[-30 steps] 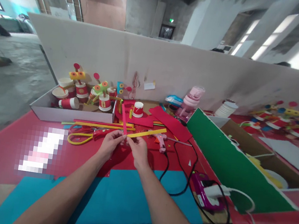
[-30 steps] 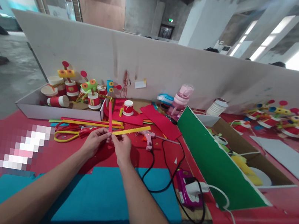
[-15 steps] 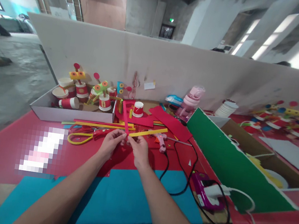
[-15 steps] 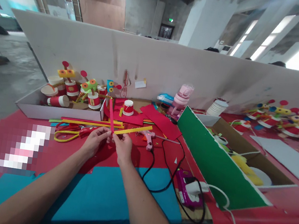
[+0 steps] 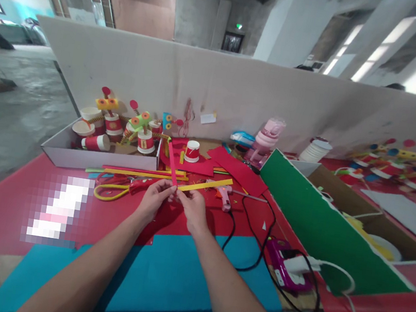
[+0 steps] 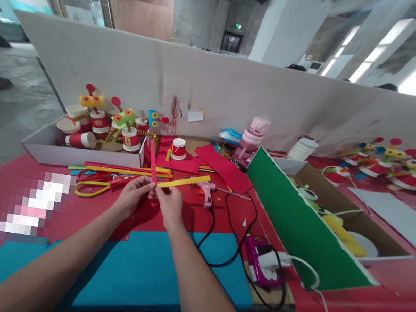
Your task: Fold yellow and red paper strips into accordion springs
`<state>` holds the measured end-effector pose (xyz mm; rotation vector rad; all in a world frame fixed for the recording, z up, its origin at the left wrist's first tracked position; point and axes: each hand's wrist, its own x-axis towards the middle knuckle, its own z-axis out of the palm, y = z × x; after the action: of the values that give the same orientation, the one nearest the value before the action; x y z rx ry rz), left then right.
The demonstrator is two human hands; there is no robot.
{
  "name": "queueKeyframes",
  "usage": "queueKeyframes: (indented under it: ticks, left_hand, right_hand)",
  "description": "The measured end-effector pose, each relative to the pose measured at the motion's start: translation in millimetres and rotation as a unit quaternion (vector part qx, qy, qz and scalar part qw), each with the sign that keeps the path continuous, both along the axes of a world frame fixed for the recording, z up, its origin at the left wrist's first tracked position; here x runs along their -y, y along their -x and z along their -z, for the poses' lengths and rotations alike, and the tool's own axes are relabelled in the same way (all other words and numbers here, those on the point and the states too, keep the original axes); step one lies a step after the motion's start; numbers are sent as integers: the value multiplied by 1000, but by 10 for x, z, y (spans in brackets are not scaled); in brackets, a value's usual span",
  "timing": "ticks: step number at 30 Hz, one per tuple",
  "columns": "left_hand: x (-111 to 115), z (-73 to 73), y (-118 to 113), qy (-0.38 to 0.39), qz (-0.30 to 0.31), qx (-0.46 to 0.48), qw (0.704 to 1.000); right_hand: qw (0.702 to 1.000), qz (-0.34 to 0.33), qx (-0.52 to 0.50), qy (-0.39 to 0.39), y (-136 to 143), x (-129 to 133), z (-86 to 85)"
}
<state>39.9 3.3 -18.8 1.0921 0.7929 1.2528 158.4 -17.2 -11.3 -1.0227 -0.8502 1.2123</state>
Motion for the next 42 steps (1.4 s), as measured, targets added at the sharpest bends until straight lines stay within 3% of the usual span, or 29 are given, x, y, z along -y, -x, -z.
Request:
queueKeyframes:
  ticks: [6,11,27,36,42]
  left_hand:
    - [-3,11,3,-20,-19,-6,1000]
    - [22,-24,-6,10,2,-1,1000]
    - [15,-25,-10,-6,1,-18,1000]
    - [6,-12,10,-2,-3,3,1000]
    - [15,-27,-3,-7,8,-14,1000]
  right_hand:
    - [1000,-12,18,-5,2,21,-14]
    - [1000,10,-2,-16,-9,-10,19]
    - [1000,17,-6,-4,-4,-39,56]
    - [998,17,-54,18,-27,-84,118]
    - [995,-14,-96,16,-9,-45,51]
